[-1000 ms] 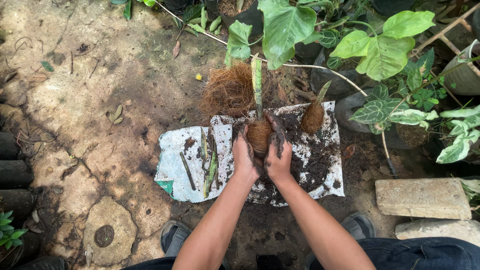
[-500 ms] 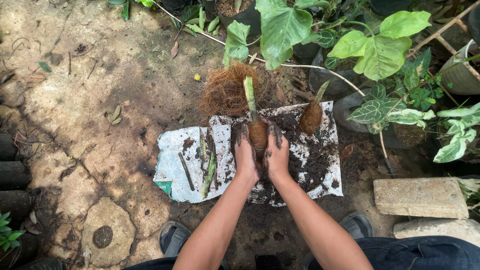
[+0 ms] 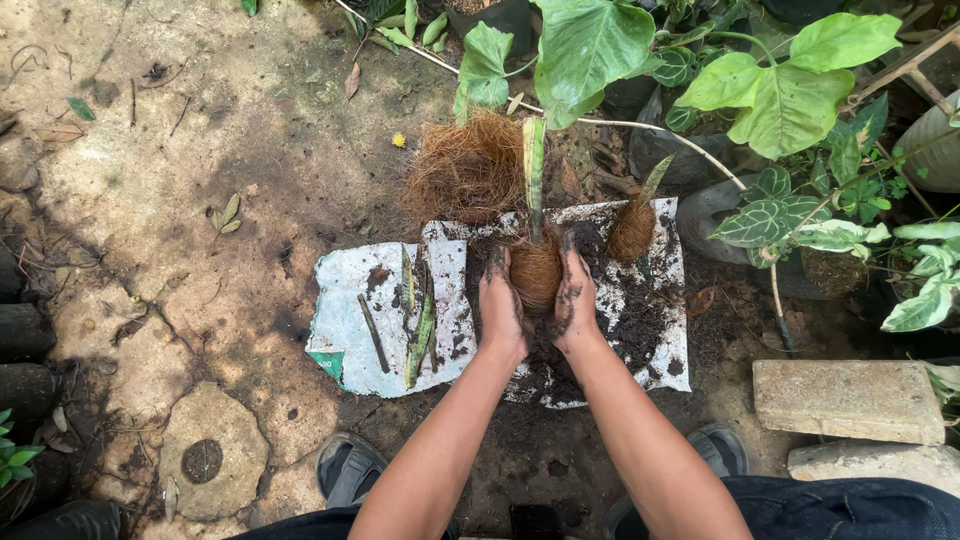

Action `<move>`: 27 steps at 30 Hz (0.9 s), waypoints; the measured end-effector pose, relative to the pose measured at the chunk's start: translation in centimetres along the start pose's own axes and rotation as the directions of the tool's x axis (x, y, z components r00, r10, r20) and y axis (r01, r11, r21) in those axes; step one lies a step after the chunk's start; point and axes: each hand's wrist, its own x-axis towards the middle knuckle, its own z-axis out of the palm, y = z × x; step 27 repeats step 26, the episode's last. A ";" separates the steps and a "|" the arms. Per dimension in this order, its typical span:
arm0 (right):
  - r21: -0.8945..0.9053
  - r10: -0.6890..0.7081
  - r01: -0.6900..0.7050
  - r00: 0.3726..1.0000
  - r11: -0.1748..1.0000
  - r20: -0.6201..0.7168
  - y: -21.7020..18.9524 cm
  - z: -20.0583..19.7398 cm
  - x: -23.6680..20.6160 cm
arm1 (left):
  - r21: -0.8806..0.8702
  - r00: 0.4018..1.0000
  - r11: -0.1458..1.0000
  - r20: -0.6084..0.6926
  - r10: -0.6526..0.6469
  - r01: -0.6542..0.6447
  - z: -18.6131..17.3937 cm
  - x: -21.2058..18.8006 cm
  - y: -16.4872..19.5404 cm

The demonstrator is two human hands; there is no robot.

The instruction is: The person kneads moist soil around the root ball of a sansevieria cutting, pressing and rotating the soil with both hands to form a compact ball around the plant. They then pull apart coconut fiber and wrap it around the soil ball, pressing the fiber in place by hand.

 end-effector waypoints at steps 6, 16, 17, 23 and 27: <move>0.195 0.057 -0.068 0.996 0.978 0.064 0.1 -0.2 -0.7 | 0.054 1.000 0.999 0.024 0.001 -0.002 -0.1 0.1 0.1; 0.236 0.098 -0.106 0.994 0.966 0.045 -0.3 -1.6 0.2 | 0.768 0.933 0.569 0.100 0.346 -0.293 -0.3 1.1 1.3; 0.224 0.089 -0.096 0.995 0.970 0.039 -0.1 -1.7 0.3 | 0.764 0.932 0.577 0.089 0.351 -0.290 -0.4 1.3 1.4; 0.269 0.011 -0.020 0.999 0.963 0.033 -0.5 -1.7 1.8 | 0.459 0.928 0.815 0.063 0.367 -0.353 -0.7 3.3 2.5; 0.252 0.003 -0.005 1.000 0.968 0.011 -0.7 -1.2 2.0 | 0.613 0.709 0.417 0.366 0.602 -0.671 -1.2 5.9 4.9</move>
